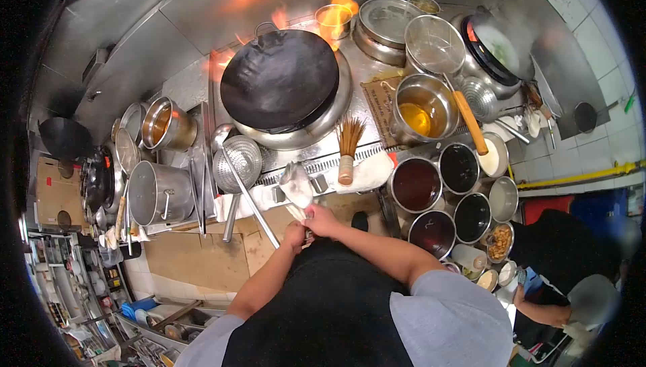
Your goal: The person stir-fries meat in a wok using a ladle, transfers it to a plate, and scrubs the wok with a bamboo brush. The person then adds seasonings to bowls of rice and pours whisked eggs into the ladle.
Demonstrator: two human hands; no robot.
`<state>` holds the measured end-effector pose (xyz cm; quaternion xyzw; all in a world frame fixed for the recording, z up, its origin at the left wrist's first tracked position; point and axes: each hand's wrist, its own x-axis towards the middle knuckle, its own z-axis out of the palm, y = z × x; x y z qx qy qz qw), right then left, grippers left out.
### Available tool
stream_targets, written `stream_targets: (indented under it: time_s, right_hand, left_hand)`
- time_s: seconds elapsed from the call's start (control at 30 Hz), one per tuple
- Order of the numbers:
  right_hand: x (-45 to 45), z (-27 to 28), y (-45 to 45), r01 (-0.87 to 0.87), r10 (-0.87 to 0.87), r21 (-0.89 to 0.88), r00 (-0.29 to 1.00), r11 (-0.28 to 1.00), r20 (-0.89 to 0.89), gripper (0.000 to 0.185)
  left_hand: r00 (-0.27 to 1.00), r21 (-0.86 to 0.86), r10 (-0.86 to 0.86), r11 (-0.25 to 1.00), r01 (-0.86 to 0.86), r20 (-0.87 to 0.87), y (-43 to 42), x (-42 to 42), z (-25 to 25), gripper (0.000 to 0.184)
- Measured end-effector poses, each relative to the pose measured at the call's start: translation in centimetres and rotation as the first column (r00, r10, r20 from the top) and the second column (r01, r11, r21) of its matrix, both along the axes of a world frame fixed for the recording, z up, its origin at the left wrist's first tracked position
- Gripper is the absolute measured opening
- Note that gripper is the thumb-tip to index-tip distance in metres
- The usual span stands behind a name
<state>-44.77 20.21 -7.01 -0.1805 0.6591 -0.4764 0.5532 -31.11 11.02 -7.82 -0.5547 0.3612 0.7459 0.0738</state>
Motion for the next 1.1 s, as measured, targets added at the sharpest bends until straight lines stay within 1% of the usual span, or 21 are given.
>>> stream_targets:
  time_s: [0.03,0.07,0.1,0.17,0.2,0.27,0.3,0.37,0.4,0.43,0.47,0.57,0.67,0.73,0.87,0.9,0.97,1.0,1.03,1.07,1.1]
  right_hand:
    - [-1.0,3.1,0.3,-0.130,0.100,-0.025,0.859,0.991,-0.502,0.044]
    - [-2.3,4.9,0.2,-0.015,-0.142,-0.208,0.682,0.978,-0.718,0.048]
    - [-4.1,6.1,0.0,0.032,-0.386,-0.412,0.424,0.911,-0.819,0.052]
    - [-7.5,6.9,-0.7,0.215,-0.237,-0.190,0.225,0.958,-0.945,0.061]
    - [-9.0,6.4,-1.1,0.229,-0.091,-0.021,0.300,0.973,-0.950,0.065]
    - [-11.5,6.0,-2.0,0.162,0.214,0.320,0.464,0.933,-0.859,0.073]
    - [-11.7,4.5,-2.0,0.158,0.214,0.315,0.454,0.936,-0.865,0.073]
    - [-12.6,0.0,-3.0,0.212,0.148,0.290,0.510,0.933,-0.848,0.074]
    - [-13.3,1.6,-3.5,0.330,-0.128,0.192,0.742,0.924,-0.658,0.070]
    - [-13.9,2.7,-3.9,0.462,-0.388,0.141,0.847,0.876,-0.363,0.067]
    - [-14.9,2.2,-3.6,0.660,-0.660,-0.083,0.751,0.747,0.035,0.060]
    - [-15.6,13.6,-6.5,0.755,-0.829,-0.417,0.559,0.506,0.005,0.053]
    - [-19.3,22.3,-9.1,0.615,-0.870,-0.672,0.486,0.412,-0.089,0.056]
    - [-21.8,26.7,-11.7,0.503,-0.895,-0.770,0.403,0.393,-0.194,0.055]
    - [-27.4,29.7,-20.1,0.519,-0.936,-0.781,0.242,0.348,-0.256,0.059]
    - [-29.1,28.1,-22.0,0.502,-0.910,-0.759,0.224,0.414,-0.349,0.061]
    - [-31.2,22.5,-27.0,0.323,-0.776,-0.784,-0.185,0.531,-0.602,0.061]
    - [-31.1,18.7,-30.0,0.336,-0.775,-0.790,-0.214,0.513,-0.594,0.054]
    - [-29.9,14.5,-32.0,0.623,-0.488,-0.430,-0.088,0.653,-0.869,0.046]
    - [-26.4,16.5,-32.4,0.399,0.010,0.092,0.203,0.912,-0.979,0.045]
    - [-22.6,18.9,-32.9,-0.052,0.454,0.459,0.277,0.887,-0.847,0.045]
  left_hand:
    - [0.999,-0.117,-0.042,0.992,0.046,0.035,0.9,0.9,0.4,0.025]
    - [0.994,-0.231,-0.075,0.969,0.090,0.074,1.7,1.8,0.8,0.035]
    - [0.996,-0.229,-0.058,0.971,0.073,0.069,2.3,2.8,1.9,0.035]
    - [0.959,-0.776,-0.224,0.567,0.275,0.176,3.3,5.5,4.6,0.045]
    - [0.960,-0.775,-0.213,0.570,0.273,0.181,3.6,6.6,5.7,0.045]
    - [0.954,-0.903,0.085,0.357,0.239,0.286,3.0,8.1,6.9,0.056]
    - [0.957,-0.907,0.093,0.355,0.227,0.276,2.3,9.0,5.6,0.056]
    - [0.897,-0.646,0.420,0.724,-0.240,0.138,-0.6,10.2,1.1,0.055]
    - [0.935,-0.334,0.353,0.885,-0.324,0.028,-2.1,10.2,2.1,0.047]
    - [0.930,-0.317,0.366,0.885,-0.341,0.020,-2.7,10.2,2.1,0.047]
    - [0.906,-0.099,0.415,0.901,-0.422,-0.085,-3.3,10.2,2.0,0.044]
    - [0.817,0.273,0.518,0.848,-0.454,-0.251,-4.7,10.4,2.0,0.038]
    - [0.799,0.356,0.526,0.835,-0.420,-0.292,-4.9,11.4,1.7,0.030]
    - [0.881,0.040,0.355,0.932,-0.361,-0.313,-4.9,11.8,2.8,0.024]
    - [0.884,-0.008,0.369,0.922,-0.388,-0.288,-6.0,12.6,5.3,0.026]
    - [0.882,-0.003,0.370,0.922,-0.387,-0.292,-6.2,12.7,5.5,0.026]
    - [0.871,0.020,0.380,0.919,-0.394,-0.312,-6.3,12.9,6.0,0.025]
    - [0.871,0.025,0.380,0.920,-0.392,-0.312,-6.4,12.9,6.2,0.025]
    - [0.860,0.039,0.390,0.915,-0.401,-0.328,-6.5,12.8,6.4,0.025]
    - [0.848,0.052,0.400,0.911,-0.408,-0.347,-6.6,12.5,6.6,0.024]
    - [0.847,0.056,0.397,0.913,-0.405,-0.355,-6.6,12.3,6.9,0.024]
